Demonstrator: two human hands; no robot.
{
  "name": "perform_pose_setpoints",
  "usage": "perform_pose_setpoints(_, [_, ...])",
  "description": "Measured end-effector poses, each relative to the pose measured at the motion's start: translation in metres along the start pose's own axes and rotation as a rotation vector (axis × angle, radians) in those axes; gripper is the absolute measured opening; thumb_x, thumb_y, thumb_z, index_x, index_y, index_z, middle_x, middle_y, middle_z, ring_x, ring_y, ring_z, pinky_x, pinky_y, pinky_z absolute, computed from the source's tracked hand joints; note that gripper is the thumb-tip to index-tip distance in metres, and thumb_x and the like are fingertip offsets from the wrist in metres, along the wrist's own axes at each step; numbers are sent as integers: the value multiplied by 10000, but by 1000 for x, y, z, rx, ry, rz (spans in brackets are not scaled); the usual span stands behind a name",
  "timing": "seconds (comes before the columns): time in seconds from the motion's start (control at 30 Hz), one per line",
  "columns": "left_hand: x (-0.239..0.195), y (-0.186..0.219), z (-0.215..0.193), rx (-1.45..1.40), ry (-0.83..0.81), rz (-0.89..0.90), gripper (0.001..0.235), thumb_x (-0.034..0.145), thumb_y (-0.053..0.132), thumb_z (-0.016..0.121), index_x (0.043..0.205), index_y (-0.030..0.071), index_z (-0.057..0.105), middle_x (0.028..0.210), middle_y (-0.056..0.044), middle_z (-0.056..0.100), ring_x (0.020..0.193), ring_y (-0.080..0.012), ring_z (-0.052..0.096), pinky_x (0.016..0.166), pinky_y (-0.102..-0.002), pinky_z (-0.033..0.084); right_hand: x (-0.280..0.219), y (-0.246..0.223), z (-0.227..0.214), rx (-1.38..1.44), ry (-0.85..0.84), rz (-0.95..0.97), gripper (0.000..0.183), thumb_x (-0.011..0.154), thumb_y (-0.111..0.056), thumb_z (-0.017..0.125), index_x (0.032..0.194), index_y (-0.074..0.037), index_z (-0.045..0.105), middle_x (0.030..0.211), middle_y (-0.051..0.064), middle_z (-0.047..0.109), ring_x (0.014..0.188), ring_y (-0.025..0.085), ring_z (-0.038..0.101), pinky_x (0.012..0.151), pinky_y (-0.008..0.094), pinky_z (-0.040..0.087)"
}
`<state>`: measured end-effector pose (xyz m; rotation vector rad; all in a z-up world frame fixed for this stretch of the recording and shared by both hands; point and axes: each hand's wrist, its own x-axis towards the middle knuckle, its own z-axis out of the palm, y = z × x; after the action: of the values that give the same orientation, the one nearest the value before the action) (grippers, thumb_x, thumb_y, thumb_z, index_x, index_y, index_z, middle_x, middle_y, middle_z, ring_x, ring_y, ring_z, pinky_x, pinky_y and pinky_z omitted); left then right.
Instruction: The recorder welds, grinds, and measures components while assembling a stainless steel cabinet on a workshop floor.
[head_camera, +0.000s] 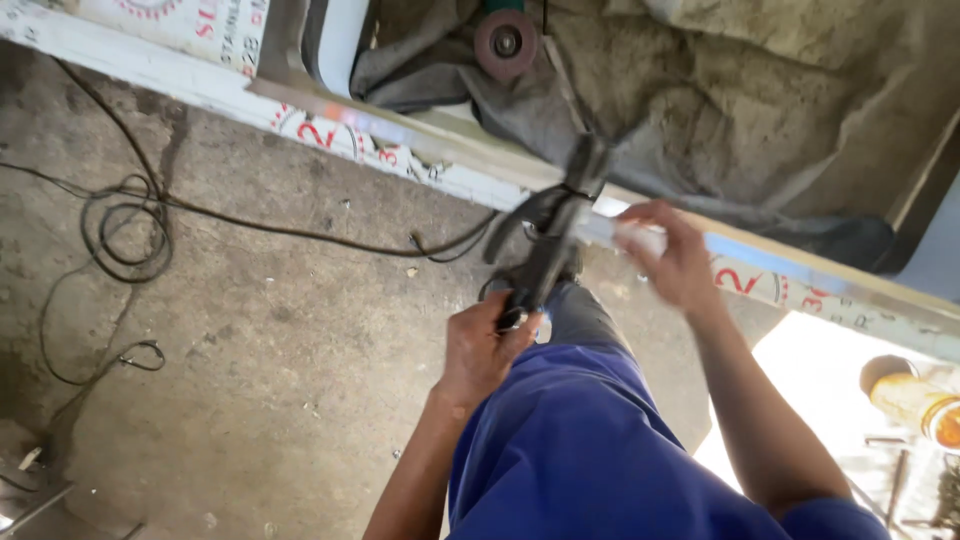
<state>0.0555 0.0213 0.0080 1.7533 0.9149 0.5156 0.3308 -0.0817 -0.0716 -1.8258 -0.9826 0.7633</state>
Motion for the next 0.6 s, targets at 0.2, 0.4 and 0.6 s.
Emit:
perform_pose_setpoints(0.2, [60,22,26,146,-123,179,355,937,427,768,1030,96,682,825,-66,710,716,-265,717,623,-392,555,2,-77,26,631,-340,-28,492,977,-194,692,1391,39,564,1419,172,611,1363,277,555,1180,425,402])
perform_pose_setpoints(0.4, [175,-3,-55,428,-256,238,440,771,554,816,911,142,754,800,-71,685,707,-282,699,600,-411,542,26,-47,48,833,-45,194,266,1051,-121,590,1259,45,580,1147,183,684,1100,292,693,966,417,561])
perform_pose_setpoints(0.6, [438,-108,-165,600,-5,316,236,910,365,790,874,149,703,774,-61,667,695,-304,669,612,-447,506,63,-56,123,713,498,494,134,1079,-68,532,1166,32,546,855,137,606,697,268,634,639,418,537])
